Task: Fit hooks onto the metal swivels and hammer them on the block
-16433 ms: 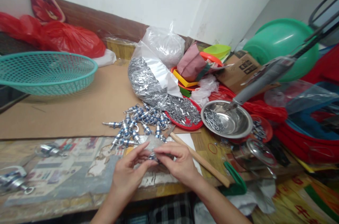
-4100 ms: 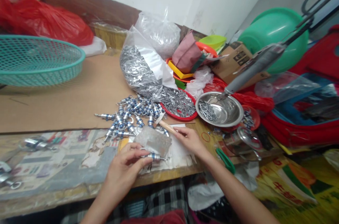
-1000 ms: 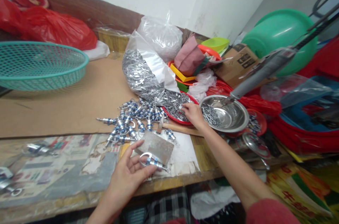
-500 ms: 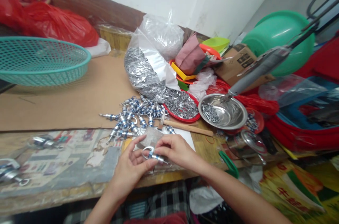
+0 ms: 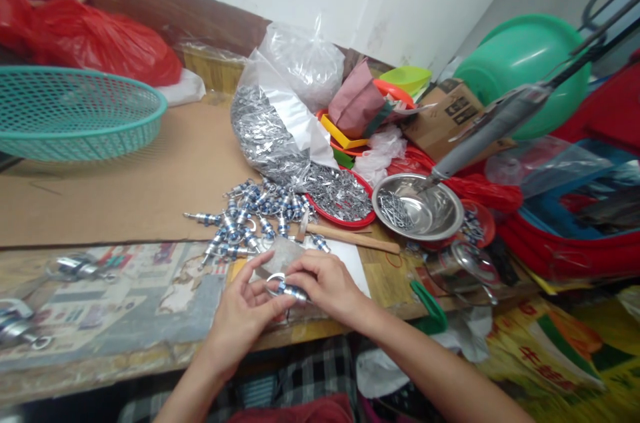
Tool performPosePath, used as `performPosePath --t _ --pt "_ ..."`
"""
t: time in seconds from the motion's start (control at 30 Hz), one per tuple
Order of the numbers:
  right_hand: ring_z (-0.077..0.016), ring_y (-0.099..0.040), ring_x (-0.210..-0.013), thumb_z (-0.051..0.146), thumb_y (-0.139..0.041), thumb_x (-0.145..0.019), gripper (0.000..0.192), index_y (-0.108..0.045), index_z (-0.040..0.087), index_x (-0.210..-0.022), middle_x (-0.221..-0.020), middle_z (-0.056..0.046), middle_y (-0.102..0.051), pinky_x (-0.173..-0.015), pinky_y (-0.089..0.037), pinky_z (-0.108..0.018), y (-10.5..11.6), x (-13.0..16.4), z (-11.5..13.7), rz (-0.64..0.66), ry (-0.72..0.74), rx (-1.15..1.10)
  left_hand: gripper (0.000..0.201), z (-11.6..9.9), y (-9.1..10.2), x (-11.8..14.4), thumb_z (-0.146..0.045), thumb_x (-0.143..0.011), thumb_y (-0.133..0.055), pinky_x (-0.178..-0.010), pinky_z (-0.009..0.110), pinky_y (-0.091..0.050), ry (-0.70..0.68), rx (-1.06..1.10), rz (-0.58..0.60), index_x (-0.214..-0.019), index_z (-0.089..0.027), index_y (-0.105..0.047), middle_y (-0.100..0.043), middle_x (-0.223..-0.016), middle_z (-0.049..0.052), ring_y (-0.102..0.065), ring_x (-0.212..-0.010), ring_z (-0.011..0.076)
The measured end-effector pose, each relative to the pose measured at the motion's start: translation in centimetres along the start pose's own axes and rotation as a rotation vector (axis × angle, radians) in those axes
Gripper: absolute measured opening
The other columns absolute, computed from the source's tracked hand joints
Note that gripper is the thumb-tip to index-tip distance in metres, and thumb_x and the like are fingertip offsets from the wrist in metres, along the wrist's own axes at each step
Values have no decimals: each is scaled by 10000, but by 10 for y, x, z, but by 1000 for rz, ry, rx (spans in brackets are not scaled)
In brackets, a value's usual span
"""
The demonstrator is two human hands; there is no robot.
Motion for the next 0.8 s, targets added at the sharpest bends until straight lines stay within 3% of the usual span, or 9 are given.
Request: performPosePath --t 0.27,0.47,0.63,0.8 --pt "-128 -572 -678 152 -585 -765 91 -655 182 -716 -695 8 -636 -638 -410 -227 -2 -2 -1 -84 -135 -160 795 0 0 1 -243 -519 -783 -510 239 -510 10 4 -5 -1214 -204 -397 -623 -678 -32 -613 -569 136" --pt "-123 -536 -684 156 -576 -778 111 -659 192 -714 -710 1 -569 -623 -392 -226 -7 1 6 -121 -10 24 814 3 0 -1 -242 -510 -785 -503 232 -506 16 35 8 -1221 -202 -390 -634 -695 -24 -592 -540 116" --pt "-116 -526 -666 158 -585 -782 113 -657 171 -696 -678 7 -531 -614 -389 -219 -11 3 6 -156 14 22 810 5 1 -3 -247 -489 -792 -496 234 -508 -10 37 -8 -1202 -196 -412 -615 -658 -41 -578 -522 113" --pt "-120 -562 -714 212 -497 -857 167 -644 173 -786 -727 -4 -592 -652 -424 -213 3 -1 -12 -203 46 0 800 5 2 -3 -242 -505 -783 -492 233 -501 -3 20 -11 -1211 -210 -408 -620 -677 -30 -605 -564 137"
Point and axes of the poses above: each hand's wrist, its own x-axis away from the middle knuckle, its own y-axis out of the back of the hand, z = x × y, the point moved 3 cm from there along -x, towards the middle knuckle
